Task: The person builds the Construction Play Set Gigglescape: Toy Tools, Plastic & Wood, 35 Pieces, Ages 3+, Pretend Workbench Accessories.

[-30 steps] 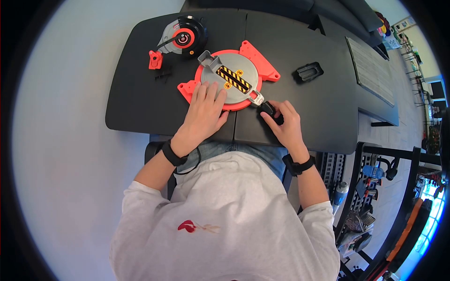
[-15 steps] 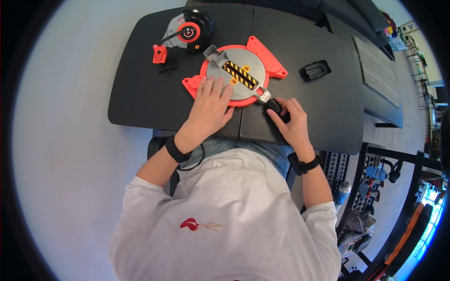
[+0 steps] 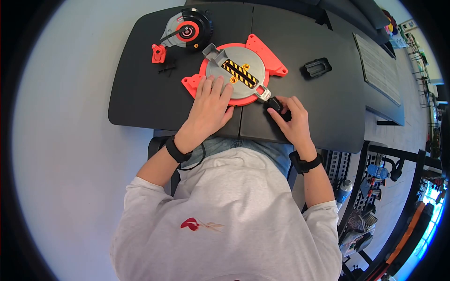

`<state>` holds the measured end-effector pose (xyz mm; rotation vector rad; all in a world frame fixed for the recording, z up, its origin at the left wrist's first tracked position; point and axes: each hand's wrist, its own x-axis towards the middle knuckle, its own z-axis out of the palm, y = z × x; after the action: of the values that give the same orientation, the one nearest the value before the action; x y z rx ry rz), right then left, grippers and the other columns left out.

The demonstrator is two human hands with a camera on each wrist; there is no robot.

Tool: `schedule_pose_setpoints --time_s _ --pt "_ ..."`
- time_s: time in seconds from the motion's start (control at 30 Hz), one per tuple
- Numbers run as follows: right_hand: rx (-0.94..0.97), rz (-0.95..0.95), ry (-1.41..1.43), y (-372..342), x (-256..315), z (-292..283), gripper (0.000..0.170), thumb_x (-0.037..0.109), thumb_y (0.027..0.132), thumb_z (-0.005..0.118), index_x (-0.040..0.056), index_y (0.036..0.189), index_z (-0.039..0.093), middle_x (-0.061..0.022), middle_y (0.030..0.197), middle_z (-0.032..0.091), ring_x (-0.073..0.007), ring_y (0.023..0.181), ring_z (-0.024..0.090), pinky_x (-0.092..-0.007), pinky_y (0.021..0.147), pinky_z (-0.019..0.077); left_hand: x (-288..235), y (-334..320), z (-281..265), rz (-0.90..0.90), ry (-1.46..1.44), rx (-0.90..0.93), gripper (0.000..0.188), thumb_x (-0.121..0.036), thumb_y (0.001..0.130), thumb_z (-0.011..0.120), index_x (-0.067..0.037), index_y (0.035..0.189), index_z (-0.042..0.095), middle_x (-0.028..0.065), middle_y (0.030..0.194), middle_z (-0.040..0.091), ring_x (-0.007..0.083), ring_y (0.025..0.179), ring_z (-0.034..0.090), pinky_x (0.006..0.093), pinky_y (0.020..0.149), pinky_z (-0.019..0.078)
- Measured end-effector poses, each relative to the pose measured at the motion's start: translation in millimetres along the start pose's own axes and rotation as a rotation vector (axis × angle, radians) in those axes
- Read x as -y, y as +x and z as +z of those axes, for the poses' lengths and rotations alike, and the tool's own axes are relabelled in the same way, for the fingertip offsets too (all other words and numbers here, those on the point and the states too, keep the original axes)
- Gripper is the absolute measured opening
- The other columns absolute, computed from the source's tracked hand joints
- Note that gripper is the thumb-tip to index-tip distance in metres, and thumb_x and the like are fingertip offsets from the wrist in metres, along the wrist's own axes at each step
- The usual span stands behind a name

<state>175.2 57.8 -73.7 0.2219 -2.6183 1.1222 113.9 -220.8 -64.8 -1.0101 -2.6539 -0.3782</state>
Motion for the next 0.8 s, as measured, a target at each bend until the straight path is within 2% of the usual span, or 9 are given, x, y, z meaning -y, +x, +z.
schedule_pose_setpoints --time_s 0.37,0.8 --pt "0.001 -0.006 0.006 0.5 -0.8 1.0 0.038 0.019 0.089 0.09 0.0012 0.119 0.075 -0.0082 0.088 0.061 -0.0215 0.076 0.061 -0.0354 0.071 0.0528 0.9 0.2 1.4 0.007 0.0 -0.019 0.062 -0.018 0.081 0.087 0.002 0.131 0.058 0.0261 0.144 0.053 0.0463 0.135 0.05 0.0558 0.12 0.0415" --pt "0.012 -0.004 -0.01 -0.9 -2.9 4.1 0.037 0.023 0.091 0.088 0.003 0.119 0.075 -0.0068 0.087 0.061 -0.0215 0.075 0.059 -0.0359 0.073 0.0512 3.7 4.4 0.8 0.008 -0.015 -0.009 0.061 -0.016 0.078 0.087 0.001 0.129 0.058 0.0222 0.139 0.055 0.0423 0.127 0.052 0.0509 0.114 0.0449"
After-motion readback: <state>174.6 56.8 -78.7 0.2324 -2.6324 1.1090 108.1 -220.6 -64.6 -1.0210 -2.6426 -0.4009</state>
